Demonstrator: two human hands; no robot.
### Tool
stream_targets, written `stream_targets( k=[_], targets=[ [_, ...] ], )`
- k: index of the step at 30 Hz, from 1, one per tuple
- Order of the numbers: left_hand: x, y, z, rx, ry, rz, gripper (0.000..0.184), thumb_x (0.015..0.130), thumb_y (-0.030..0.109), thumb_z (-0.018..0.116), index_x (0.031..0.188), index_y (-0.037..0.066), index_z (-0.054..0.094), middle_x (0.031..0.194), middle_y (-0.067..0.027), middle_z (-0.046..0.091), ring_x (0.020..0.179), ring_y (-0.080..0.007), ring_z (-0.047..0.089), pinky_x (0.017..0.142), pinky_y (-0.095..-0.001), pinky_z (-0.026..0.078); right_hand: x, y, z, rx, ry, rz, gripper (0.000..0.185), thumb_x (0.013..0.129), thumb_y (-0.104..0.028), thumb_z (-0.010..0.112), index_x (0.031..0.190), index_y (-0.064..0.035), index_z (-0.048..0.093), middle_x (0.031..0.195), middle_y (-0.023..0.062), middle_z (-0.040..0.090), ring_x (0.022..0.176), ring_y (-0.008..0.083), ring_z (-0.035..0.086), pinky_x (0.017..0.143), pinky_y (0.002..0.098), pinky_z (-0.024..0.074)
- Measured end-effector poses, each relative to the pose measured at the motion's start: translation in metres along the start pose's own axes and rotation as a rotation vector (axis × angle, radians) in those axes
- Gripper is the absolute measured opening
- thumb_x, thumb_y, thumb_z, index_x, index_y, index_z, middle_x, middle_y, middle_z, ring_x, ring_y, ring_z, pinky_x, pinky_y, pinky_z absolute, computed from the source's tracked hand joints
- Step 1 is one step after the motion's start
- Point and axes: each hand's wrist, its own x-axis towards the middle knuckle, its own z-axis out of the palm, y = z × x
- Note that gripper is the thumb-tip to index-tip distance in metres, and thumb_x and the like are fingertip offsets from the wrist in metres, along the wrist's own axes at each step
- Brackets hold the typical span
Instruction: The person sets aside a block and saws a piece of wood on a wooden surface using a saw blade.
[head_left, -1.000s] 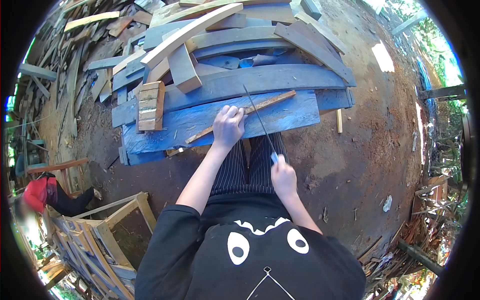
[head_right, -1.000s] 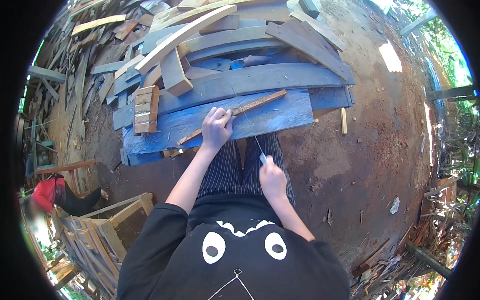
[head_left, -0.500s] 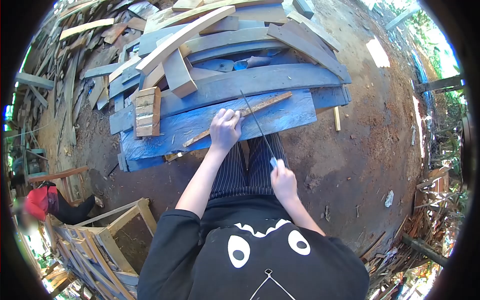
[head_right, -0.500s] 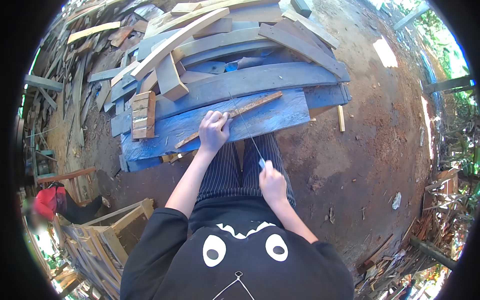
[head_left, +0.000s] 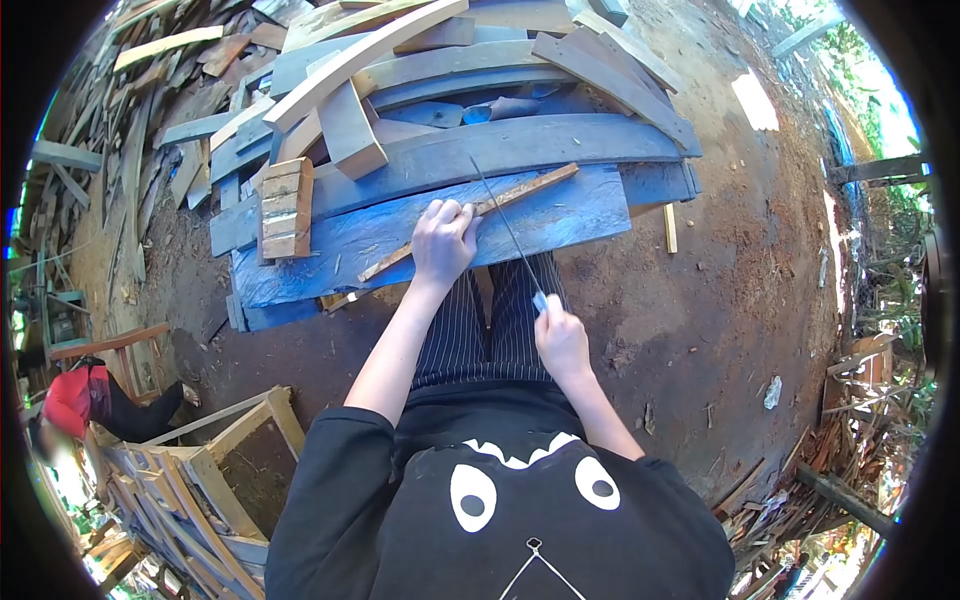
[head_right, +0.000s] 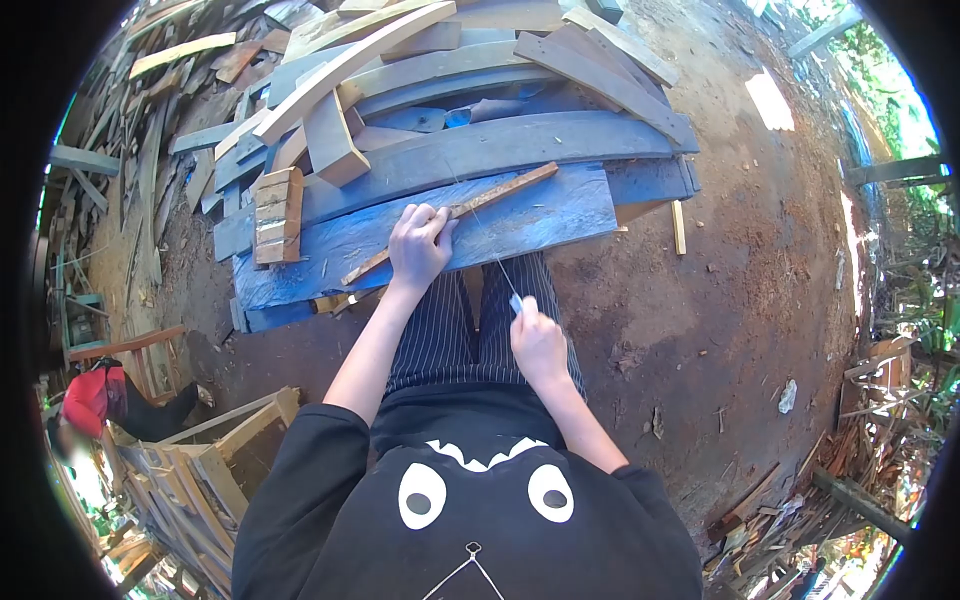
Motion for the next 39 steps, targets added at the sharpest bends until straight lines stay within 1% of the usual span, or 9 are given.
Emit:
stream_targets(
  k=[4,7,12,17,26,30,34,36,39],
  targets=[
    [0.001,0.000,-0.001,-0.014,0.001,-0.014,0.016,0.071,0.012,0.072,0.085,0.005,0.070,0.072,-0.0034,0.054,0.071,-0.0214,0.055,0.062,-0.0341,0.047,-0.041,0.002,-0.005,0.019,-0.063,0.068,0.010,0.088,-0.009,0.050,0.090,0.0000,0.047,0.065,0.0231,0.060,0.061,0.0405,0.063,0.054,0.0511,0.0502],
    [-0.001,0.001,-0.001,-0.031,-0.009,-0.019,0.015,0.072,0.012,0.072,0.085,0.005,0.070,0.072,-0.0031,0.055,0.072,-0.0211,0.056,0.062,-0.0339,0.047,-0.037,-0.001,-0.006,0.001,-0.070,0.083,0.010,0.088,-0.009,0.050,0.091,0.0000,0.046,0.065,0.0235,0.060,0.061,0.0414,0.062,0.054,0.0510,0.0503],
    [-0.001,-0.003,-0.001,-0.054,-0.014,0.043,0.015,0.071,0.012,0.073,0.085,0.006,0.070,0.073,-0.0028,0.055,0.073,-0.0207,0.056,0.062,-0.0332,0.048,0.012,-0.011,0.005,0.047,-0.020,-0.003,0.011,0.090,-0.010,0.049,0.091,0.0006,0.045,0.063,0.0246,0.060,0.061,0.0424,0.062,0.053,0.0508,0.0504],
    [-0.002,-0.001,0.000,-0.039,-0.004,-0.004,0.015,0.071,0.012,0.073,0.084,0.007,0.070,0.072,-0.0028,0.055,0.073,-0.0204,0.056,0.062,-0.0331,0.048,0.060,-0.029,0.022,0.044,0.036,0.009,0.013,0.091,-0.012,0.047,0.089,0.0007,0.045,0.063,0.0238,0.060,0.061,0.0419,0.063,0.052,0.0510,0.0503],
    [-0.002,-0.002,0.001,-0.041,0.023,0.000,0.015,0.070,0.012,0.073,0.084,0.007,0.070,0.072,-0.0022,0.055,0.071,-0.0203,0.055,0.062,-0.0335,0.048,-0.031,-0.002,0.000,0.064,-0.050,0.043,0.012,0.088,-0.009,0.050,0.093,0.0016,0.046,0.062,0.0242,0.059,0.059,0.0420,0.062,0.051,0.0514,0.0495],
    [-0.003,-0.002,-0.001,-0.067,-0.005,0.030,0.014,0.070,0.011,0.073,0.084,0.007,0.070,0.070,-0.0017,0.055,0.071,-0.0198,0.055,0.062,-0.0330,0.048,0.006,-0.015,0.006,0.045,-0.029,0.033,0.014,0.089,-0.010,0.049,0.096,0.0021,0.047,0.064,0.0246,0.060,0.061,0.0420,0.062,0.053,0.0517,0.0498],
    [-0.004,-0.002,0.000,-0.059,0.002,0.025,0.013,0.070,0.011,0.072,0.083,0.007,0.069,0.070,-0.0017,0.055,0.072,-0.0195,0.055,0.063,-0.0324,0.048,0.067,-0.027,0.023,0.030,0.013,0.023,0.014,0.090,-0.012,0.048,0.091,0.0016,0.046,0.065,0.0246,0.061,0.062,0.0423,0.063,0.053,0.0518,0.0502],
    [-0.004,-0.001,0.000,-0.042,0.005,0.013,0.012,0.070,0.012,0.072,0.080,0.007,0.068,0.070,-0.0021,0.054,0.074,-0.0196,0.055,0.064,-0.0320,0.049,0.058,-0.027,0.022,0.039,0.020,0.026,0.014,0.090,-0.012,0.048,0.091,0.0013,0.046,0.065,0.0243,0.061,0.062,0.0423,0.063,0.053,0.0518,0.0503],
    [-0.003,-0.001,0.000,-0.009,0.020,0.013,0.015,0.070,0.011,0.073,0.083,0.007,0.070,0.070,-0.0013,0.056,0.071,-0.0192,0.055,0.062,-0.0323,0.048,0.017,-0.017,0.012,0.035,-0.007,0.044,0.012,0.090,-0.011,0.049,0.091,0.0003,0.046,0.063,0.0236,0.061,0.060,0.0427,0.062,0.051,0.0519,0.0501]
  ],
)
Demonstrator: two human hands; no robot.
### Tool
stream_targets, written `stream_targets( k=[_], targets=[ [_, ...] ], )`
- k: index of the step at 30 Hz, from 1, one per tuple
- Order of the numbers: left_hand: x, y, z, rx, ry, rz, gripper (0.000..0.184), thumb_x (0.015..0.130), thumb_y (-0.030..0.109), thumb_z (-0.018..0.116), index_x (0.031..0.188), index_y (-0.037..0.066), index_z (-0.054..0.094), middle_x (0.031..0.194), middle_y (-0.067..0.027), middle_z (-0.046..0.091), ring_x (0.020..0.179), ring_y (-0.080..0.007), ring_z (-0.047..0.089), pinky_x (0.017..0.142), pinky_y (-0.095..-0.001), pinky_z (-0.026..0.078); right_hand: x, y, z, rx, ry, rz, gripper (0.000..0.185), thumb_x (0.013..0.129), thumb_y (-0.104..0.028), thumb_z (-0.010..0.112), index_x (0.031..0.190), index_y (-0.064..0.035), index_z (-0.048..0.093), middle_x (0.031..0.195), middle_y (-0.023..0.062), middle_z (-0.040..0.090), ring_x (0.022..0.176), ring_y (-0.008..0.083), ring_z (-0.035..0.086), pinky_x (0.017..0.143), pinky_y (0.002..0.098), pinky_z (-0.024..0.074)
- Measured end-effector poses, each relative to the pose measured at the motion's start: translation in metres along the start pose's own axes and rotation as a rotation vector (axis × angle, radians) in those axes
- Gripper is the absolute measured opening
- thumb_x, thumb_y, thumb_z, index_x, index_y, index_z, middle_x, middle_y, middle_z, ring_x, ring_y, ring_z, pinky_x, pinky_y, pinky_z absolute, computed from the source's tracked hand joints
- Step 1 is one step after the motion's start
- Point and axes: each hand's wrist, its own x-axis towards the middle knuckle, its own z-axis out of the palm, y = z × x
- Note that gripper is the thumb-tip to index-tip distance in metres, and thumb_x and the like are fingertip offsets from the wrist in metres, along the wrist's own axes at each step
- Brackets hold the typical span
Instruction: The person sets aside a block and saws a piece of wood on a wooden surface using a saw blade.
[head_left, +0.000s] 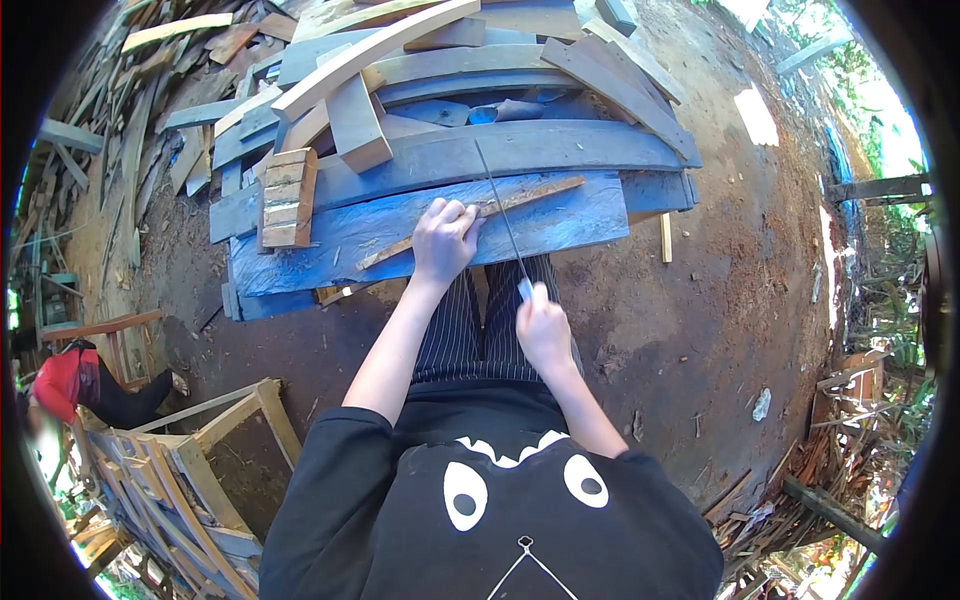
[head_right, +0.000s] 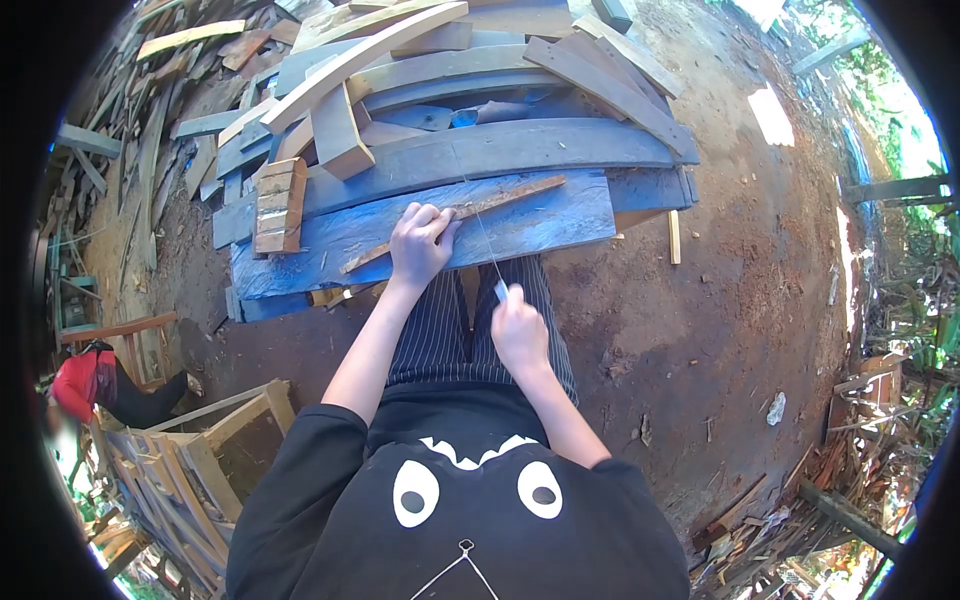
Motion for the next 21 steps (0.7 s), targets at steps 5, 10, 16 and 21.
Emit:
stream_targets(
  k=[5,10,16,21],
  targets=[
    [0.000,-0.002,0.000,-0.034,-0.010,0.003,0.014,0.071,0.012,0.072,0.083,0.007,0.070,0.071,-0.0015,0.055,0.072,-0.0195,0.055,0.062,-0.0318,0.048,-0.043,0.014,-0.013,0.008,-0.072,0.039,0.011,0.089,-0.010,0.049,0.092,-0.0002,0.045,0.063,0.0245,0.060,0.059,0.0431,0.062,0.050,0.0526,0.0493],
    [-0.002,0.001,0.000,-0.046,-0.013,0.012,0.013,0.071,0.013,0.071,0.083,0.007,0.069,0.070,-0.0015,0.055,0.072,-0.0197,0.055,0.062,-0.0317,0.049,0.032,-0.008,0.005,0.044,-0.011,-0.002,0.014,0.090,-0.012,0.048,0.090,0.0017,0.046,0.064,0.0271,0.060,0.062,0.0447,0.062,0.053,0.0530,0.0491],
    [0.001,0.002,-0.003,-0.010,-0.002,0.006,0.016,0.070,0.012,0.073,0.085,0.007,0.071,0.070,-0.0013,0.058,0.070,-0.0196,0.055,0.061,-0.0319,0.048,-0.004,0.001,-0.002,0.048,-0.021,0.024,0.012,0.089,-0.011,0.049,0.090,0.0011,0.046,0.063,0.0258,0.059,0.061,0.0442,0.061,0.053,0.0531,0.0488],
    [-0.001,-0.001,-0.001,-0.059,-0.006,0.010,0.016,0.070,0.011,0.074,0.085,0.006,0.071,0.070,-0.0017,0.058,0.070,-0.0196,0.055,0.062,-0.0322,0.048,-0.043,0.015,-0.015,0.024,-0.071,0.041,0.011,0.088,-0.009,0.050,0.091,0.0000,0.045,0.063,0.0257,0.059,0.062,0.0439,0.062,0.053,0.0534,0.0487]
  ],
)
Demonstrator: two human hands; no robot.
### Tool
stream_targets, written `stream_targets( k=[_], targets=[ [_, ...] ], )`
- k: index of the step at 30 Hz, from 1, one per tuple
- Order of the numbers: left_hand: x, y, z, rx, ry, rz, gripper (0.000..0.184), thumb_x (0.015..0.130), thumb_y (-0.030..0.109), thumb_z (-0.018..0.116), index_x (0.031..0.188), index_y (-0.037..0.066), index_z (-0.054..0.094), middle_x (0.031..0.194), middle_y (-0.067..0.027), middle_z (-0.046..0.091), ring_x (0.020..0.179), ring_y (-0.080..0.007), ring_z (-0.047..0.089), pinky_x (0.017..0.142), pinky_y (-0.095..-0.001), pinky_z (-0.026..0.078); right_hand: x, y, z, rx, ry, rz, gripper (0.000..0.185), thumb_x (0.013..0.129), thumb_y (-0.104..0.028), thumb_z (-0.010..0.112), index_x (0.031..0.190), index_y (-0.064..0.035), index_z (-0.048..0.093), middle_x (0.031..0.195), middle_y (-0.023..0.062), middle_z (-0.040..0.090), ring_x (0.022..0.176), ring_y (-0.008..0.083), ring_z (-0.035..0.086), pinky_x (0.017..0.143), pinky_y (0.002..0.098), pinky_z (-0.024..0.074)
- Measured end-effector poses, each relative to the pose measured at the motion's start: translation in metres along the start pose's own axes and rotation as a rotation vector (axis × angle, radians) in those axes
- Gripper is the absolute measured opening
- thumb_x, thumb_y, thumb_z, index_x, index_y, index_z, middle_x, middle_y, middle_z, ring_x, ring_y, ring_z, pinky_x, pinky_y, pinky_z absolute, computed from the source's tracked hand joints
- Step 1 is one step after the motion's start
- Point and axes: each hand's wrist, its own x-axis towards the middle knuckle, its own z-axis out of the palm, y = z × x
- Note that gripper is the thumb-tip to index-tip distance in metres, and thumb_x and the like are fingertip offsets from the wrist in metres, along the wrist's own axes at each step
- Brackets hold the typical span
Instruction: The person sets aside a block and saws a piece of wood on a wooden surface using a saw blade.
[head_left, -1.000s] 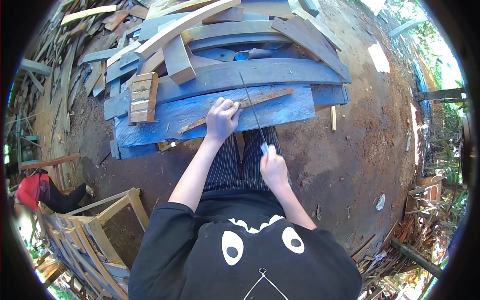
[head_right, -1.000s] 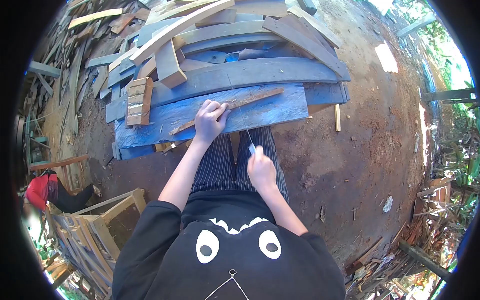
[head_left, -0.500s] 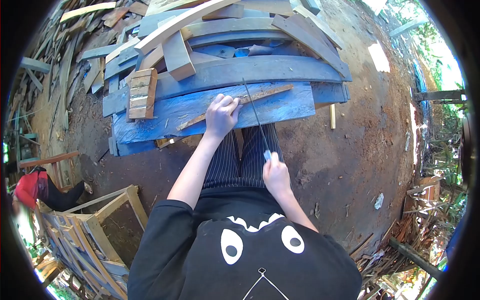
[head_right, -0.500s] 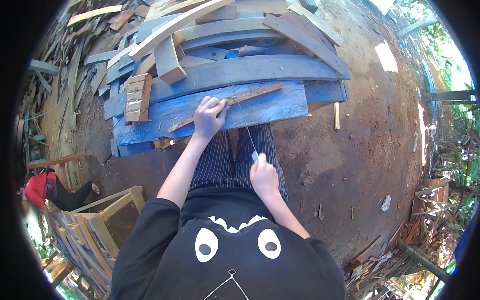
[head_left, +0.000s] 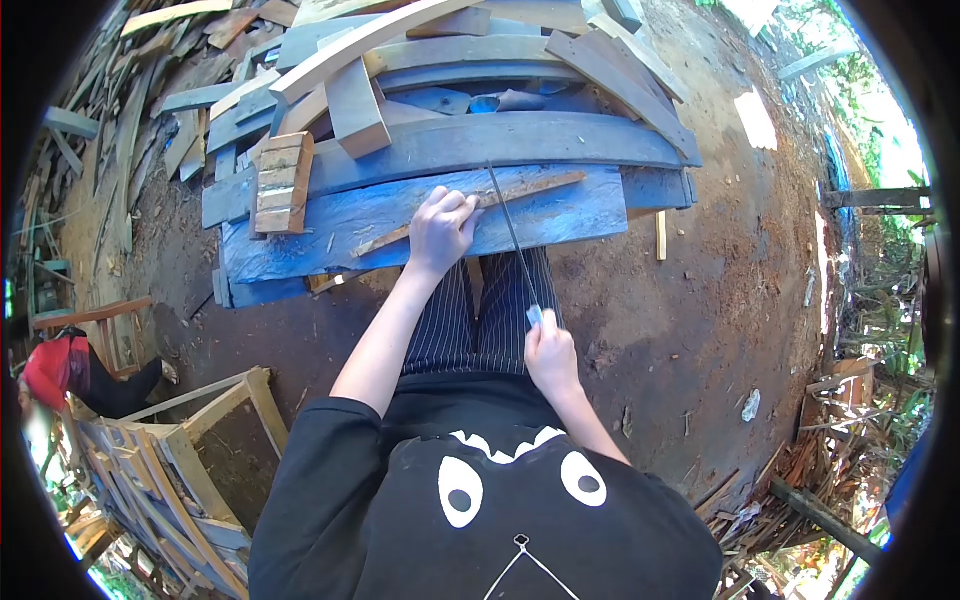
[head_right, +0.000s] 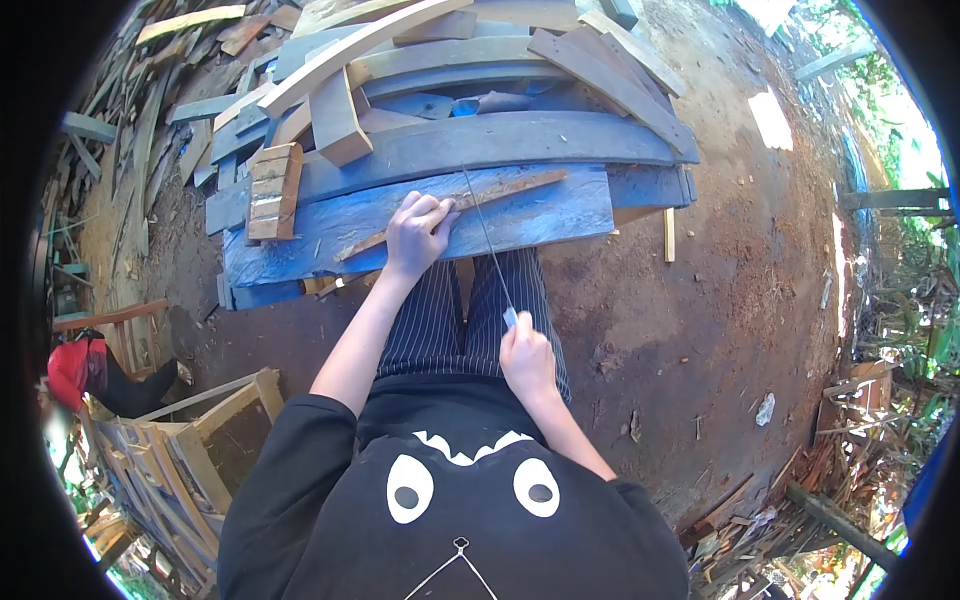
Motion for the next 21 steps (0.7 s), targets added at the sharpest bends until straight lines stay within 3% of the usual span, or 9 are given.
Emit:
stream_targets(
  k=[7,15,21],
  targets=[
    [0.001,0.000,0.000,-0.010,0.010,-0.017,0.016,0.071,0.011,0.073,0.085,0.005,0.071,0.070,-0.0024,0.057,0.071,-0.0205,0.055,0.062,-0.0327,0.048,0.090,-0.033,0.017,-0.006,0.089,-0.054,0.012,0.089,-0.011,0.049,0.090,0.0005,0.045,0.064,0.0261,0.060,0.063,0.0439,0.062,0.053,0.0525,0.0492],
    [0.000,0.000,0.000,0.005,-0.005,-0.029,0.014,0.071,0.011,0.072,0.083,0.006,0.070,0.070,-0.0029,0.056,0.072,-0.0208,0.055,0.063,-0.0331,0.048,0.009,0.002,0.004,-0.006,0.028,-0.035,0.011,0.088,-0.009,0.050,0.090,-0.0002,0.044,0.061,0.0256,0.059,0.059,0.0440,0.061,0.050,0.0531,0.0488],
    [-0.001,-0.001,0.003,0.012,-0.015,-0.015,0.012,0.072,0.013,0.071,0.082,0.007,0.068,0.072,-0.0026,0.055,0.074,-0.0202,0.055,0.064,-0.0320,0.049,0.075,-0.022,0.018,-0.001,0.090,-0.076,0.014,0.089,-0.012,0.049,0.089,0.0011,0.044,0.063,0.0254,0.060,0.060,0.0438,0.062,0.052,0.0522,0.0495]
  ],
)
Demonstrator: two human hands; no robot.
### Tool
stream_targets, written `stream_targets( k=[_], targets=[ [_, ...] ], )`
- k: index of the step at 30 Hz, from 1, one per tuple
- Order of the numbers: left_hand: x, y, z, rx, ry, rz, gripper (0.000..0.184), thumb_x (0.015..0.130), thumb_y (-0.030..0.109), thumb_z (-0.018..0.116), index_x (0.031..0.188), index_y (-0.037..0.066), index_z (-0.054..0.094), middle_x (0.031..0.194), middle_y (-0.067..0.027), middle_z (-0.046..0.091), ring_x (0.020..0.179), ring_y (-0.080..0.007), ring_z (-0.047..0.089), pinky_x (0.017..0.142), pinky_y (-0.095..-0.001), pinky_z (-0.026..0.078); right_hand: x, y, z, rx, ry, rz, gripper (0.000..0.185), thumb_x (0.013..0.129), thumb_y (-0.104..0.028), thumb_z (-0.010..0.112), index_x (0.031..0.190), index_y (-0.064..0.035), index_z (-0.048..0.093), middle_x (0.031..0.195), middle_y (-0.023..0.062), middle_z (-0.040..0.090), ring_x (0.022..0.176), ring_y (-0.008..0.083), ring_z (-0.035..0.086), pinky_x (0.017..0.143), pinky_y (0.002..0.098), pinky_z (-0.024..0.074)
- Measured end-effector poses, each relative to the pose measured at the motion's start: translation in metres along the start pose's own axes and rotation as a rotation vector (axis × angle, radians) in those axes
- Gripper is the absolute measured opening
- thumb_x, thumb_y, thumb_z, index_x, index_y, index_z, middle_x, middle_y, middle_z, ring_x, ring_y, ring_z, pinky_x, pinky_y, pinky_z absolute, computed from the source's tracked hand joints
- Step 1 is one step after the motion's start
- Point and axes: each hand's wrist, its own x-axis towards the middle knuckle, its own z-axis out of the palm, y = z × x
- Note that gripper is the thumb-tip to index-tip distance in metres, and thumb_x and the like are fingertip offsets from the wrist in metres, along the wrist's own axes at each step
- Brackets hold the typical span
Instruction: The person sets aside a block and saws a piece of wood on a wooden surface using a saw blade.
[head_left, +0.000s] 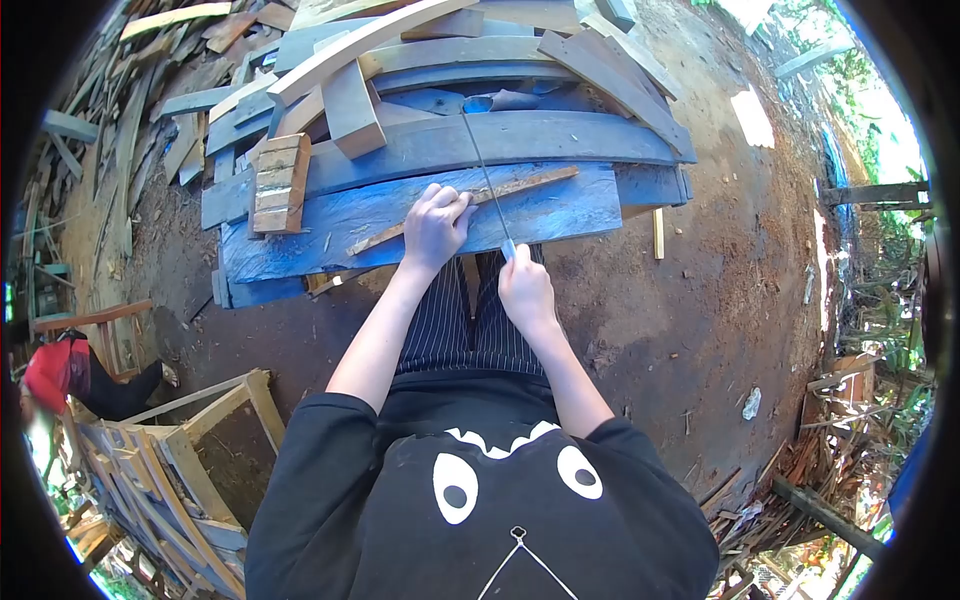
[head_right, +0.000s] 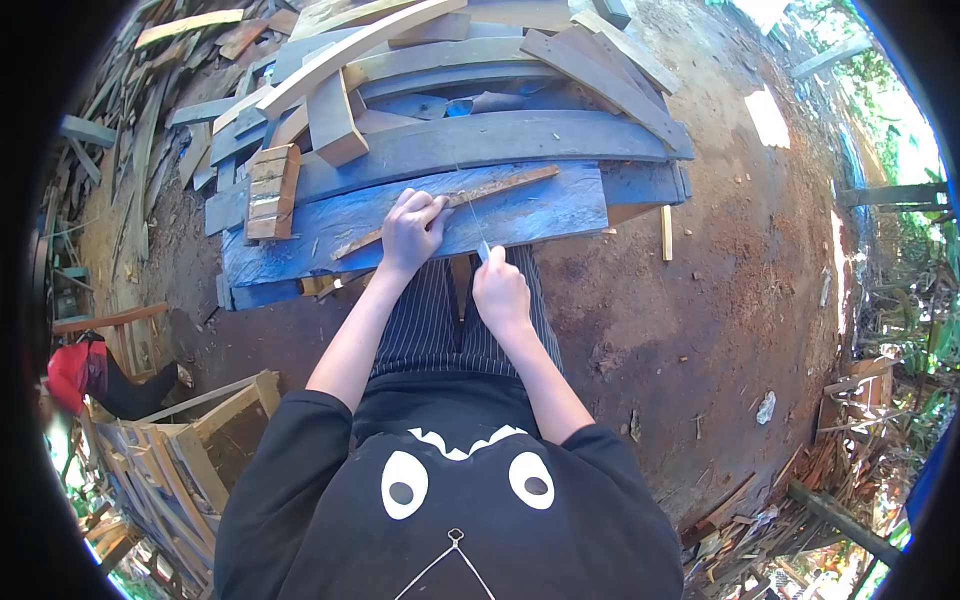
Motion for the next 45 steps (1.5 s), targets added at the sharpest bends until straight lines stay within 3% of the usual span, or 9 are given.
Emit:
stream_targets(
  k=[10,18,26,33,40,45],
  targets=[
    [0.000,0.000,-0.003,-0.009,0.003,0.011,0.015,0.070,0.010,0.073,0.084,0.007,0.070,0.070,-0.0017,0.055,0.071,-0.0198,0.055,0.063,-0.0324,0.048,-0.073,0.011,-0.032,-0.019,-0.094,0.065,0.011,0.087,-0.008,0.051,0.091,-0.0001,0.045,0.062,0.0259,0.059,0.059,0.0444,0.061,0.051,0.0533,0.0491],
    [0.000,0.001,-0.004,-0.012,0.008,-0.009,0.014,0.070,0.012,0.072,0.083,0.007,0.069,0.070,-0.0016,0.054,0.072,-0.0192,0.054,0.061,-0.0317,0.048,0.013,-0.008,-0.001,0.037,0.015,-0.017,0.013,0.089,-0.011,0.050,0.089,0.0011,0.045,0.064,0.0265,0.060,0.061,0.0440,0.062,0.052,0.0527,0.0492],
    [0.000,0.003,-0.004,-0.022,0.010,-0.043,0.013,0.071,0.013,0.072,0.083,0.008,0.070,0.071,-0.0013,0.054,0.074,-0.0188,0.055,0.063,-0.0317,0.049,-0.073,0.014,-0.028,0.009,-0.100,0.071,0.010,0.089,-0.010,0.050,0.090,-0.0008,0.045,0.062,0.0261,0.059,0.060,0.0440,0.062,0.051,0.0525,0.0491],
    [-0.001,0.001,-0.002,-0.030,0.013,-0.038,0.013,0.071,0.013,0.073,0.082,0.008,0.070,0.070,-0.0013,0.055,0.072,-0.0195,0.056,0.062,-0.0326,0.049,0.019,-0.009,0.000,-0.024,0.023,-0.026,0.013,0.089,-0.011,0.049,0.090,0.0016,0.046,0.063,0.0261,0.059,0.060,0.0444,0.061,0.052,0.0523,0.0488],
    [0.002,0.002,-0.001,-0.012,0.021,-0.048,0.012,0.071,0.013,0.072,0.080,0.008,0.069,0.070,-0.0018,0.054,0.073,-0.0202,0.055,0.063,-0.0329,0.049,-0.063,0.017,-0.012,-0.011,-0.031,0.035,0.011,0.087,-0.009,0.050,0.090,-0.0001,0.045,0.060,0.0248,0.059,0.059,0.0434,0.061,0.050,0.0532,0.0488],
    [0.002,-0.001,-0.001,-0.029,0.011,-0.006,0.013,0.071,0.011,0.073,0.082,0.006,0.070,0.069,-0.0029,0.055,0.071,-0.0209,0.055,0.062,-0.0336,0.048,-0.057,0.010,-0.017,-0.019,-0.043,0.007,0.011,0.088,-0.009,0.050,0.090,0.0007,0.045,0.062,0.0257,0.059,0.059,0.0439,0.062,0.050,0.0526,0.0490]
  ],
)
